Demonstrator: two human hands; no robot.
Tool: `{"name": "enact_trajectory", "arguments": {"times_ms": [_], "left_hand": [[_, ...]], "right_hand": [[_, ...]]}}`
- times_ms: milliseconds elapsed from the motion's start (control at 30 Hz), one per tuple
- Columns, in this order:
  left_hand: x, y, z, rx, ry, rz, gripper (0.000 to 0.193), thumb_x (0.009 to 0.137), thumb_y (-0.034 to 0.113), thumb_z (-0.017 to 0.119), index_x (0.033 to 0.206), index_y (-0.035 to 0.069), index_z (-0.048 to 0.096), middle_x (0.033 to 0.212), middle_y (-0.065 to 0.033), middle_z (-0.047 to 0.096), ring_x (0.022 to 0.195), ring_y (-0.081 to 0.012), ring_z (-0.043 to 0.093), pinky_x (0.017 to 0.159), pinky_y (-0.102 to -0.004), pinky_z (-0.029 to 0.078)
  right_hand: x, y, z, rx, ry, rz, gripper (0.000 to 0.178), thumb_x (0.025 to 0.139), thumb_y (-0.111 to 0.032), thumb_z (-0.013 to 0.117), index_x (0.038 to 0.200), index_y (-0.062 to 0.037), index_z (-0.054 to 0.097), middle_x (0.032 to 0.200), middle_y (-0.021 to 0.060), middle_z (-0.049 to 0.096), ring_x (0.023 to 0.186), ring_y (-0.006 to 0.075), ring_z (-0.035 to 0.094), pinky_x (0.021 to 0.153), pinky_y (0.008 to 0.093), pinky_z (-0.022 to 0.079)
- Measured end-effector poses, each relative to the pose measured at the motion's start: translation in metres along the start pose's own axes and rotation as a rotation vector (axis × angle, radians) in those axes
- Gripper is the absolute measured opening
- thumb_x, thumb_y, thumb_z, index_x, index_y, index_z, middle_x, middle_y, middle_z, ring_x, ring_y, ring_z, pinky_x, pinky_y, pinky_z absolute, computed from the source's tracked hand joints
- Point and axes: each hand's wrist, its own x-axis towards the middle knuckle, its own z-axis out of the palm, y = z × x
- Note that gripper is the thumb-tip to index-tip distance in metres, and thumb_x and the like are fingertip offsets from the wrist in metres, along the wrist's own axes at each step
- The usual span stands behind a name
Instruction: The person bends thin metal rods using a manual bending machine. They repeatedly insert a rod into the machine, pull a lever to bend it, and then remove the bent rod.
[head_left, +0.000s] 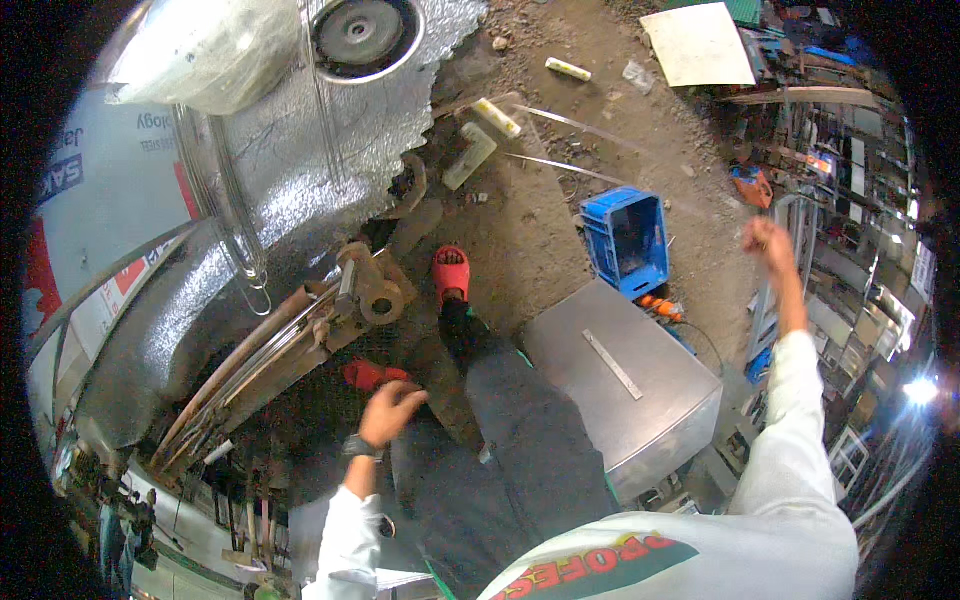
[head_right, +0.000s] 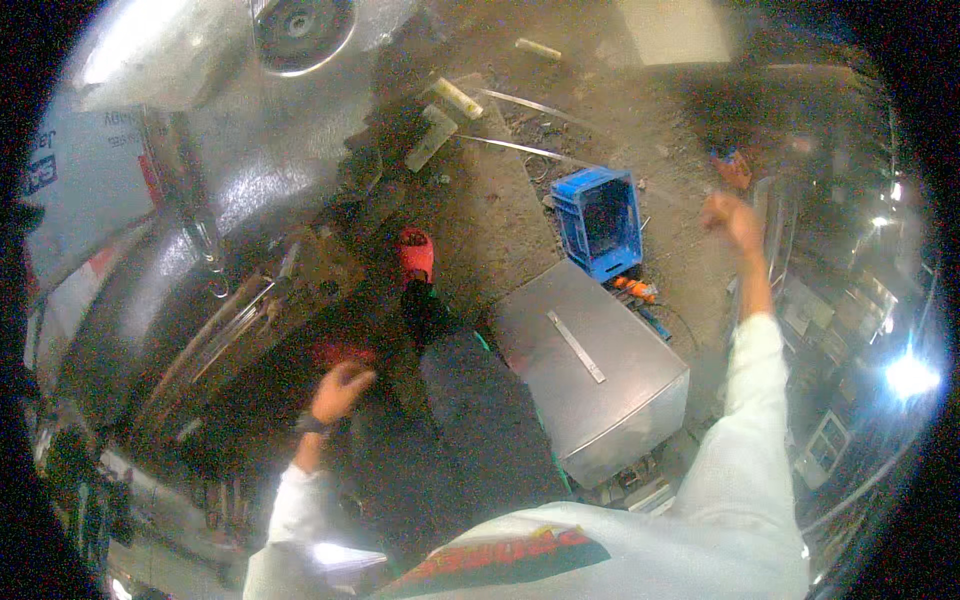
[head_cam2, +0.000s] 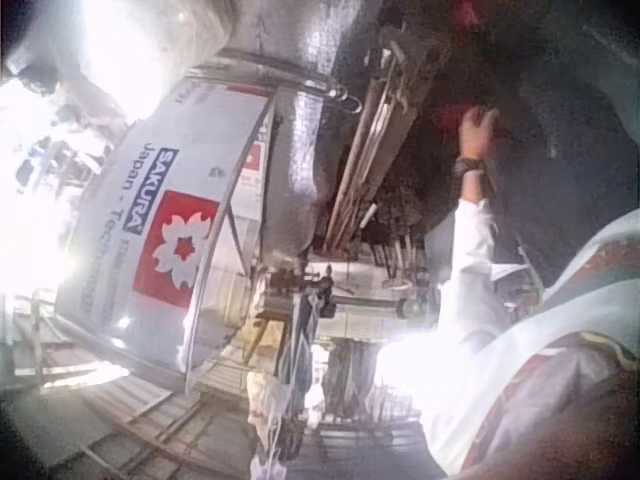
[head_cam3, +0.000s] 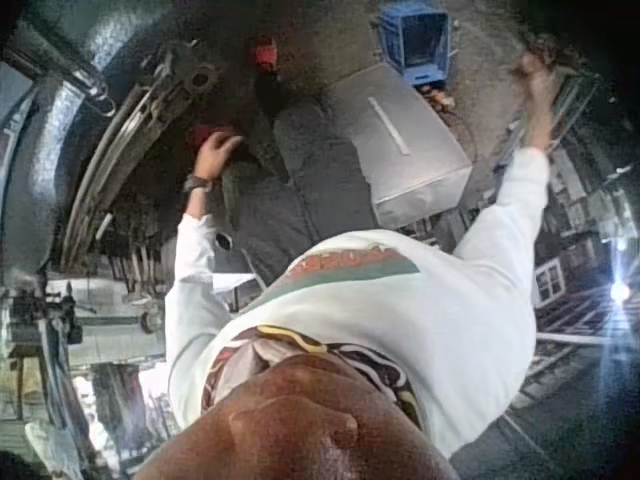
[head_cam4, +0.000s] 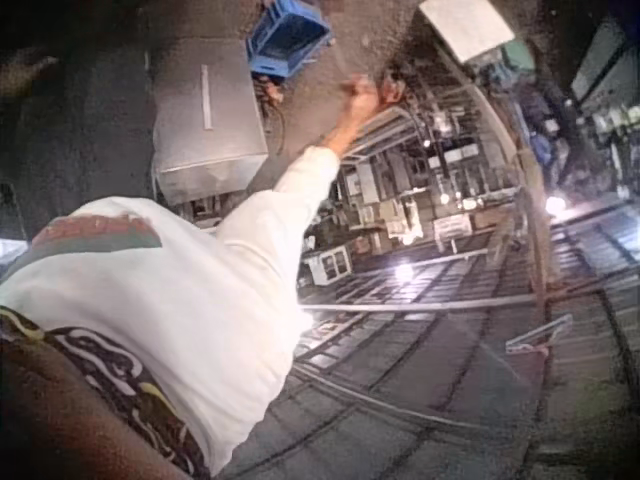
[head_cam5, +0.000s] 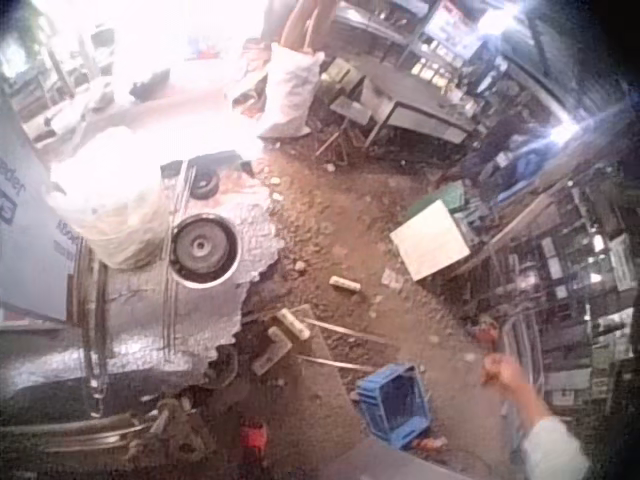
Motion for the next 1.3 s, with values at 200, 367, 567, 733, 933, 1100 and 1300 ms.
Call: {"name": "enact_trajectory", "arguments": {"times_ms": [200,367,567,733,933,1100,1300], "left_hand": [[0.054,0.194,0.159,-0.971,-0.188,0.211,0.083,0.092,0.040,0.075,0.153,0.001,0.034,0.140,-0.0218,0.058,0.137,-0.0288,0.051,0.111,-0.0429,0.043],[0.039,0.245,0.177,-1.562,-0.255,0.236,0.041,0.104,0.043,0.056,0.124,0.007,0.053,0.102,-0.0102,0.065,0.096,-0.0201,0.062,0.089,-0.0356,0.050],[0.005,0.242,0.133,-1.466,-0.201,0.057,0.055,0.102,0.061,0.050,0.075,0.013,0.050,0.054,0.0055,0.034,0.047,-0.0096,0.039,0.057,-0.0303,0.045],[0.002,0.223,0.082,-1.479,-0.340,0.146,0.062,0.097,0.068,0.052,0.073,0.011,0.052,0.053,0.0038,0.040,0.045,-0.0105,0.043,0.057,-0.0314,0.047],[-0.008,0.219,0.056,-1.460,-0.332,0.221,0.063,0.097,0.069,0.051,0.075,0.010,0.055,0.055,0.0024,0.044,0.049,-0.0119,0.049,0.061,-0.0328,0.050],[-0.015,0.212,0.044,-1.482,-0.310,0.244,0.063,0.100,0.069,0.042,0.075,0.013,0.052,0.052,0.0039,0.040,0.046,-0.0118,0.047,0.061,-0.0317,0.050],[-0.012,0.201,0.033,-1.530,-0.243,0.259,0.061,0.097,0.069,0.051,0.074,0.012,0.053,0.054,0.0038,0.043,0.047,-0.0104,0.048,0.059,-0.0304,0.049]], "right_hand": [[-0.227,0.064,0.119,0.564,-0.088,0.376,0.012,0.099,-0.021,0.064,0.096,-0.0095,0.063,0.089,0.0038,0.065,0.077,0.0187,0.061,0.071,0.0354,0.051],[-0.367,0.076,0.199,0.667,-0.063,0.534,0.023,0.096,-0.027,0.069,0.097,-0.0050,0.063,0.088,0.0073,0.066,0.080,0.0209,0.067,0.076,0.0353,0.056],[-0.356,0.016,0.255,0.171,-0.301,0.074,0.048,0.103,-0.040,0.058,0.117,0.0064,0.062,0.105,0.0214,0.071,0.095,0.0289,0.073,0.084,0.0438,0.059],[-0.314,-0.010,0.275,0.359,-0.957,0.331,0.082,0.104,-0.067,0.025,0.111,0.0040,0.066,0.107,0.0201,0.072,0.089,0.0335,0.073,0.084,0.0431,0.058],[-0.311,-0.026,0.317,0.584,-1.095,0.635,0.082,0.101,-0.073,0.017,0.098,-0.0052,0.063,0.093,0.0130,0.068,0.077,0.0280,0.068,0.071,0.0398,0.056],[-0.324,-0.059,0.336,0.430,-1.092,0.656,0.089,0.094,-0.083,0.013,0.071,-0.0069,0.053,0.065,0.0123,0.056,0.055,0.0256,0.054,0.054,0.0382,0.046],[-0.330,-0.073,0.358,0.313,-0.973,0.699,0.086,0.093,-0.084,0.016,0.060,-0.0098,0.043,0.050,0.0060,0.041,0.042,0.0217,0.040,0.045,0.0355,0.037]]}}
